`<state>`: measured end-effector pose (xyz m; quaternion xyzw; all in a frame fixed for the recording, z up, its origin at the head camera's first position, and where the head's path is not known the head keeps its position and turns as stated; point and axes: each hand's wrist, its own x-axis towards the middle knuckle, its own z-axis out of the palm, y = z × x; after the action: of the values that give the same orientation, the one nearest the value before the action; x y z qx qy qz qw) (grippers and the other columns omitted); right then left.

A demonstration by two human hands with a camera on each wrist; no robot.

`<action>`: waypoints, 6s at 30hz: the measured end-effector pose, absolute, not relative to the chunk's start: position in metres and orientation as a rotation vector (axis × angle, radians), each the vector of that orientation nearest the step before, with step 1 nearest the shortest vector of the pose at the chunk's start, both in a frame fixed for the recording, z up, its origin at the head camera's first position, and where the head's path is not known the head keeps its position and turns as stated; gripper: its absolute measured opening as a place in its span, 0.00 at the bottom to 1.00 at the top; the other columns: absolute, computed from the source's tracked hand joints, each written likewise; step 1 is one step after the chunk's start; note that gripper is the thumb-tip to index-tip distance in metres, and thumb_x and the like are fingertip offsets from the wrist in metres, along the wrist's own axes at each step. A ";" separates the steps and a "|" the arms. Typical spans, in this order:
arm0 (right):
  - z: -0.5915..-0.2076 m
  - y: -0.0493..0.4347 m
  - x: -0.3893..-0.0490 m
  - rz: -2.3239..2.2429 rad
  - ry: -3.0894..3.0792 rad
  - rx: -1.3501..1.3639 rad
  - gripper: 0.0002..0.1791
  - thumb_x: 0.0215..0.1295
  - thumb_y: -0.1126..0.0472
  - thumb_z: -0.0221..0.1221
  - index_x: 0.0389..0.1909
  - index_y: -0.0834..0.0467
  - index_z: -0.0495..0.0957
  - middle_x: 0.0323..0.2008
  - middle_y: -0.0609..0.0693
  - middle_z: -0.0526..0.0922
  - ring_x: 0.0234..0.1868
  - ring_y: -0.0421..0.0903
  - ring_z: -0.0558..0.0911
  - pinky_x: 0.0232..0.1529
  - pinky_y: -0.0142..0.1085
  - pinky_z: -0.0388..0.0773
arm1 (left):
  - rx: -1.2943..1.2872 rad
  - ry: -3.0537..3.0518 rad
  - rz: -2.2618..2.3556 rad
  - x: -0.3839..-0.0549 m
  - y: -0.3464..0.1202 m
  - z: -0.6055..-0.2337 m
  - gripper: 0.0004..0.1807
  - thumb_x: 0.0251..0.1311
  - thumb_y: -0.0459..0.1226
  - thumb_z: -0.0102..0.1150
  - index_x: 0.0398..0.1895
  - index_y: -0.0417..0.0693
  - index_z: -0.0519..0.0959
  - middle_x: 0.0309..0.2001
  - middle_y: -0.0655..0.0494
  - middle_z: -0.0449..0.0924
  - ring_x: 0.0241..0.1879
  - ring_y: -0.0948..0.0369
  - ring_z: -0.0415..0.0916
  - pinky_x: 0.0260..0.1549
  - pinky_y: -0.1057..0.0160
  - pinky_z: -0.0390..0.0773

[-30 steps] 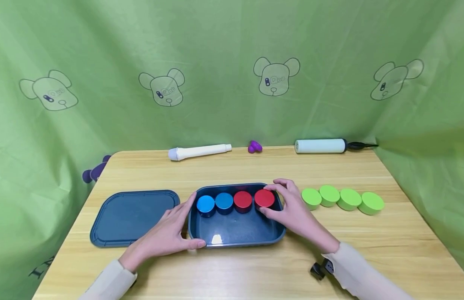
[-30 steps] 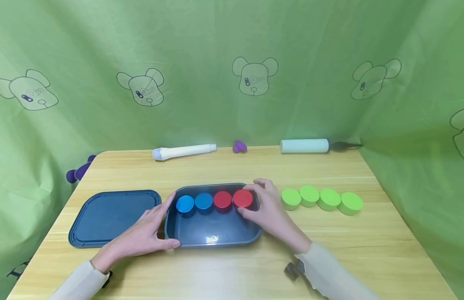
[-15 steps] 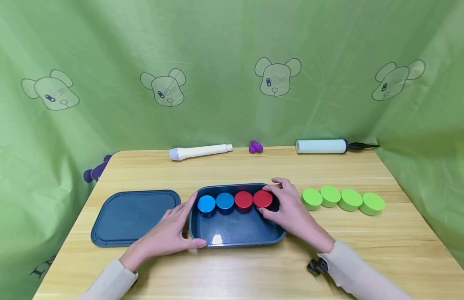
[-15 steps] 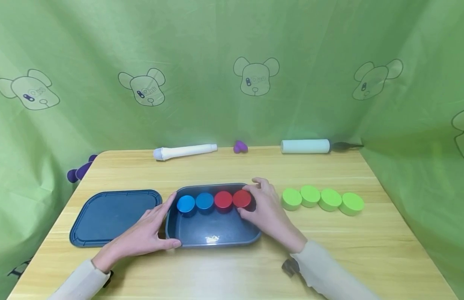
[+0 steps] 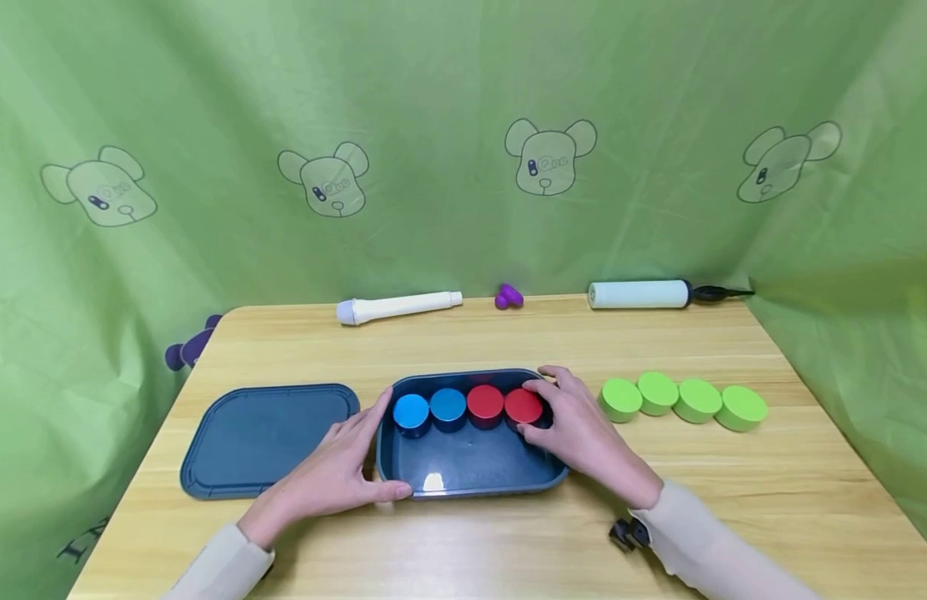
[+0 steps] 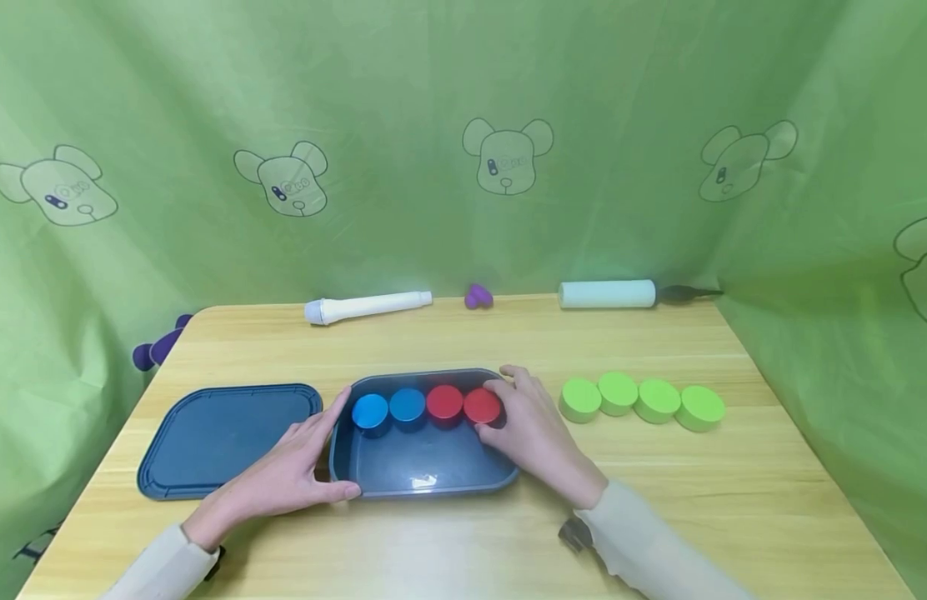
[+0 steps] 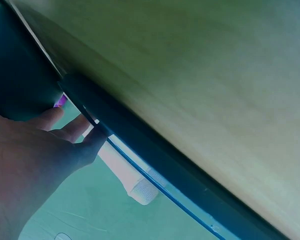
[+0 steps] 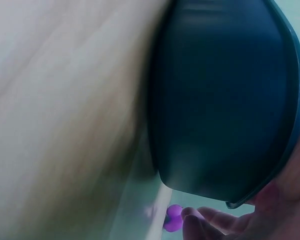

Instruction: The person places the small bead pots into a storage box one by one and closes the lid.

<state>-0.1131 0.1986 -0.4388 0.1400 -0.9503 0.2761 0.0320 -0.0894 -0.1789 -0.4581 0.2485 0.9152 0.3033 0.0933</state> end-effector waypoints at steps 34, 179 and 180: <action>-0.433 0.224 -0.101 1.289 -2.697 0.484 0.28 0.72 0.56 0.74 0.69 0.59 0.78 0.67 0.55 0.75 0.63 0.55 0.79 0.60 0.57 0.82 | 0.740 2.709 0.889 -0.089 -0.179 -0.458 0.69 0.60 0.70 0.72 0.92 0.66 0.36 0.86 0.51 0.55 0.83 0.46 0.54 0.75 0.25 0.50; -0.391 0.332 -0.066 1.130 -2.579 0.139 0.32 0.66 0.62 0.78 0.68 0.63 0.78 0.56 0.54 0.80 0.49 0.35 0.76 0.47 0.20 0.72 | 0.744 2.711 0.893 -0.089 -0.177 -0.460 0.70 0.59 0.70 0.72 0.92 0.66 0.36 0.85 0.47 0.57 0.82 0.45 0.58 0.75 0.30 0.55; -0.390 0.327 -0.066 1.131 -2.582 0.145 0.32 0.66 0.62 0.78 0.68 0.63 0.78 0.55 0.54 0.80 0.48 0.37 0.76 0.47 0.20 0.72 | 0.749 2.713 0.895 -0.089 -0.177 -0.460 0.70 0.60 0.70 0.72 0.92 0.65 0.36 0.85 0.48 0.57 0.82 0.45 0.58 0.75 0.30 0.55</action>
<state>-0.0663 0.3270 -0.3895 0.0508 -0.9031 0.3957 0.1587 -0.0893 -0.1773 -0.4604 0.2526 0.9145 0.3017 0.0941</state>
